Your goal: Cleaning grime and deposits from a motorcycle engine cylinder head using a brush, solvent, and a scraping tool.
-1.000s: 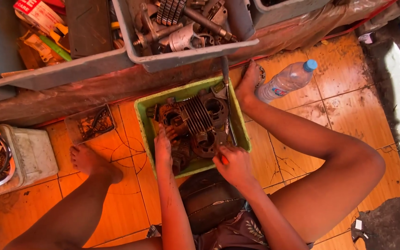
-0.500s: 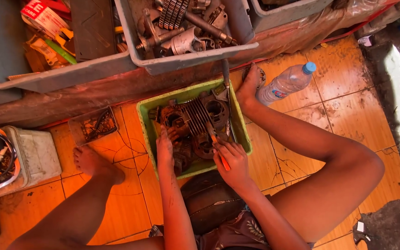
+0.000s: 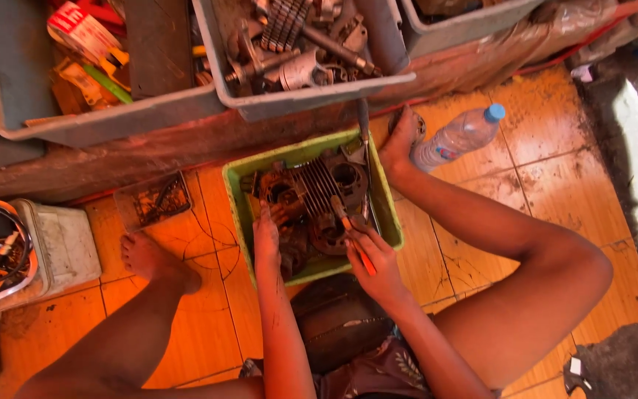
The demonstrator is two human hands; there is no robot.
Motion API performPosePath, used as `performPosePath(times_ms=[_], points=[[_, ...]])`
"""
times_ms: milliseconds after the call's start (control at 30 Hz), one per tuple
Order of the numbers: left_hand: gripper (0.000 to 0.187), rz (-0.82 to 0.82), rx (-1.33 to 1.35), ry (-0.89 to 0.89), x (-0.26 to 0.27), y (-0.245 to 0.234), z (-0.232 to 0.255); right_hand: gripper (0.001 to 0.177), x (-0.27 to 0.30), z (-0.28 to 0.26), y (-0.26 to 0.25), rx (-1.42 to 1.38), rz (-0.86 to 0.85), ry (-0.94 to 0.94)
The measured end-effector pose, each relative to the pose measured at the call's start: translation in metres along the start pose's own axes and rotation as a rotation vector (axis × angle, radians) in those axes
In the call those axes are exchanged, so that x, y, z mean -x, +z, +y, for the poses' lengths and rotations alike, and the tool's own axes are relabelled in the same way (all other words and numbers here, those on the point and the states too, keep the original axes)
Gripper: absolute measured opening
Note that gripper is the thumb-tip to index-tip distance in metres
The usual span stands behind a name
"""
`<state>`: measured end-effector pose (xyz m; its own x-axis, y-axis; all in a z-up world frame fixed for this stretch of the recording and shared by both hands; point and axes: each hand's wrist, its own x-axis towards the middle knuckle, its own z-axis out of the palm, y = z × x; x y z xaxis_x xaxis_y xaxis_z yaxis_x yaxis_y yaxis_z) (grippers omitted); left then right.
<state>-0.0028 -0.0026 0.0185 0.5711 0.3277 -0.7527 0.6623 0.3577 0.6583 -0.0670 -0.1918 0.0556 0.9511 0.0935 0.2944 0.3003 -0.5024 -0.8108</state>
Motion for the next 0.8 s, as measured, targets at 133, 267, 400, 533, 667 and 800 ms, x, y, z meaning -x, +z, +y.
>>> performPosePath(times_ms=[133,267,400,533,667,800], points=[[0.099,-0.016,0.002,0.011,-0.022,-0.004,-0.014,0.018,0.007,0.024,0.004,0.048,-0.158,0.109],[0.100,-0.018,0.016,0.009,-0.014,-0.005,-0.020,0.016,0.011,0.019,0.002,0.056,-0.137,0.122],[0.088,-0.052,0.059,0.062,-0.037,-0.009,-0.035,0.017,0.012,0.024,0.005,0.059,-0.138,0.166],[0.090,-0.039,0.092,0.064,-0.043,-0.010,-0.042,0.015,0.018,0.037,0.006,0.061,-0.129,0.142],[0.090,-0.035,0.056,0.061,-0.040,-0.009,-0.030,0.019,0.013,0.037,0.009,0.047,-0.171,0.165],[0.094,-0.033,-0.020,0.037,-0.075,-0.018,-0.063,0.026,0.010,0.028,0.007,-0.057,-0.003,-0.085]])
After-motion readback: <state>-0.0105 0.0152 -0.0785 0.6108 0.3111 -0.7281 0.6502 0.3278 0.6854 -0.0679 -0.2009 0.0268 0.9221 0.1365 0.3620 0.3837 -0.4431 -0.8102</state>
